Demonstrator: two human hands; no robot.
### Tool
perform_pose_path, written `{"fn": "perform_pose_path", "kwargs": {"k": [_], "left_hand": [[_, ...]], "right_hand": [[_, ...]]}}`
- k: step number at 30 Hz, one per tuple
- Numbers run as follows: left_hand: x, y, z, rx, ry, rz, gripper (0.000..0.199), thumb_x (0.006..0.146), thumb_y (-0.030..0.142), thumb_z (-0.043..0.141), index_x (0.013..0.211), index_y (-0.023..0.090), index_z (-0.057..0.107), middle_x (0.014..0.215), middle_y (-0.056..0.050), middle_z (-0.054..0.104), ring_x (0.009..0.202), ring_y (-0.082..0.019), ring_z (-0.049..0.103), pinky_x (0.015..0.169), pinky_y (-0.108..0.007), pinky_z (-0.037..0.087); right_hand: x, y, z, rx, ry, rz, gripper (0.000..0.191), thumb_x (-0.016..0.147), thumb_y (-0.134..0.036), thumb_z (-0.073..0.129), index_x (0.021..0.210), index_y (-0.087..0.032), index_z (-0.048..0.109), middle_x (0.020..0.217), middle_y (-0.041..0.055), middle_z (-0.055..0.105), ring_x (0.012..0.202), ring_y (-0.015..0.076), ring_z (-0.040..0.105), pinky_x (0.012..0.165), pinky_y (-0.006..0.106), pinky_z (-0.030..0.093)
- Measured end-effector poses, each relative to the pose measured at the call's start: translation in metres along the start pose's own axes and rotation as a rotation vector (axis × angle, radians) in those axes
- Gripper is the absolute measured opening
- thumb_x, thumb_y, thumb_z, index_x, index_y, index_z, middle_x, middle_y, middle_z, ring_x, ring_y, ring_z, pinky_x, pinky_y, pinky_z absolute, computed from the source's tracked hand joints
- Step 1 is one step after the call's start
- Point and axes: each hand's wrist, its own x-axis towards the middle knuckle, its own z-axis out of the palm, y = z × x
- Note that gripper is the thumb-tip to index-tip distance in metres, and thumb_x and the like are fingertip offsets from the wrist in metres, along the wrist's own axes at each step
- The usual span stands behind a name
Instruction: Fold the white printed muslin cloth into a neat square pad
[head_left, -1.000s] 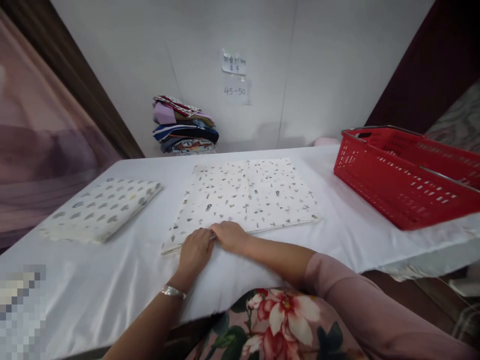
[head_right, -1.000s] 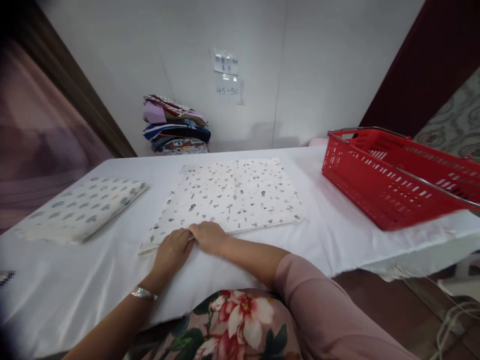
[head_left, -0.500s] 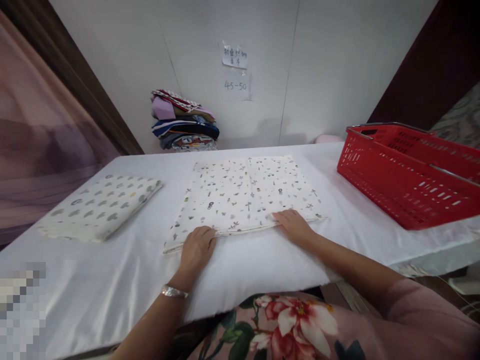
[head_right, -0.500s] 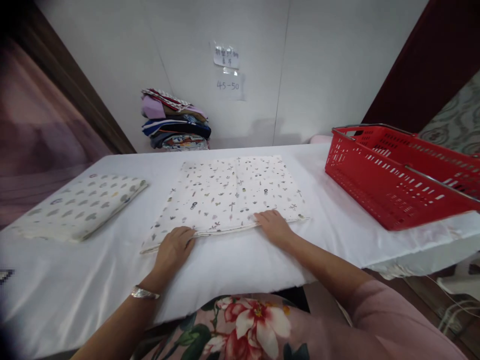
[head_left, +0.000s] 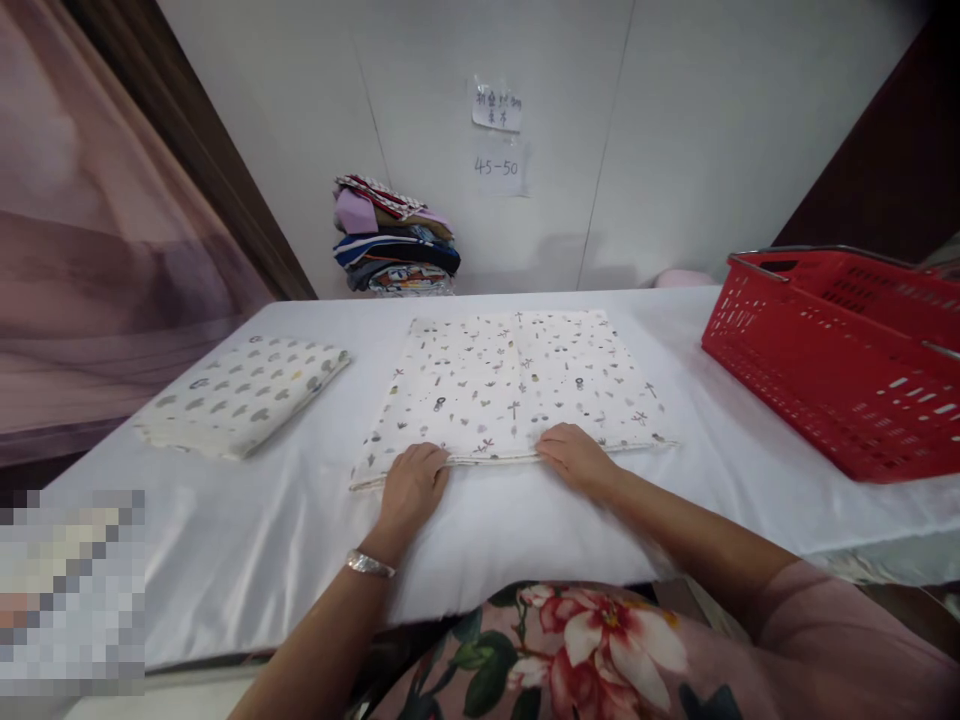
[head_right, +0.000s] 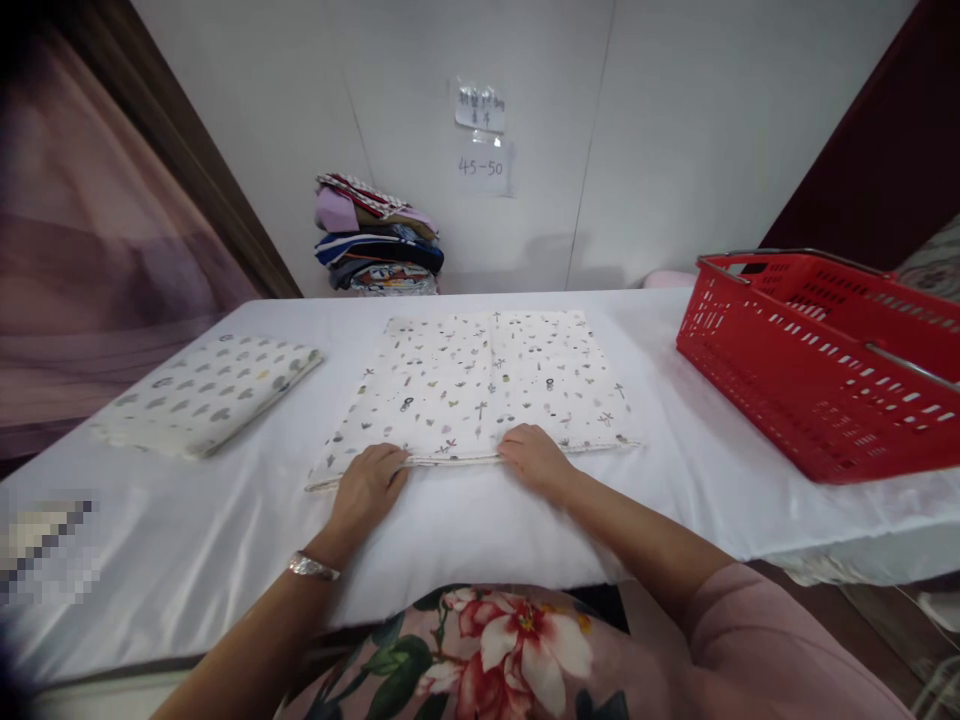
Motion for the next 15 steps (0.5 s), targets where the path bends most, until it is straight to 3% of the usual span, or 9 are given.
{"fn": "perform_pose_path", "kwargs": {"k": [7, 15], "left_hand": [[0.0007, 0.0001, 0.0008, -0.019, 0.013, 0.004, 0.019, 0.082, 0.021, 0.046, 0.091, 0.02, 0.062, 0.094, -0.007, 0.062, 0.089, -0.022, 0.054, 0.076, -0.036, 0.043], [0.0005, 0.0003, 0.0, -0.025, 0.002, -0.005, 0.02, 0.082, 0.02, 0.045, 0.092, 0.019, 0.062, 0.095, -0.007, 0.062, 0.09, -0.023, 0.054, 0.077, -0.037, 0.043]], "right_hand": [[0.0019, -0.0015, 0.0042, -0.185, -0.039, 0.027, 0.021, 0.088, -0.013, 0.042, 0.087, -0.015, 0.063, 0.092, 0.0079, 0.062, 0.084, 0.0182, 0.049, 0.075, 0.03, 0.035], [-0.0019, -0.0021, 0.0003, -0.164, -0.082, -0.059, 0.025, 0.093, -0.025, 0.041, 0.089, -0.016, 0.064, 0.092, 0.0076, 0.061, 0.083, 0.0178, 0.048, 0.073, 0.03, 0.035]]}}
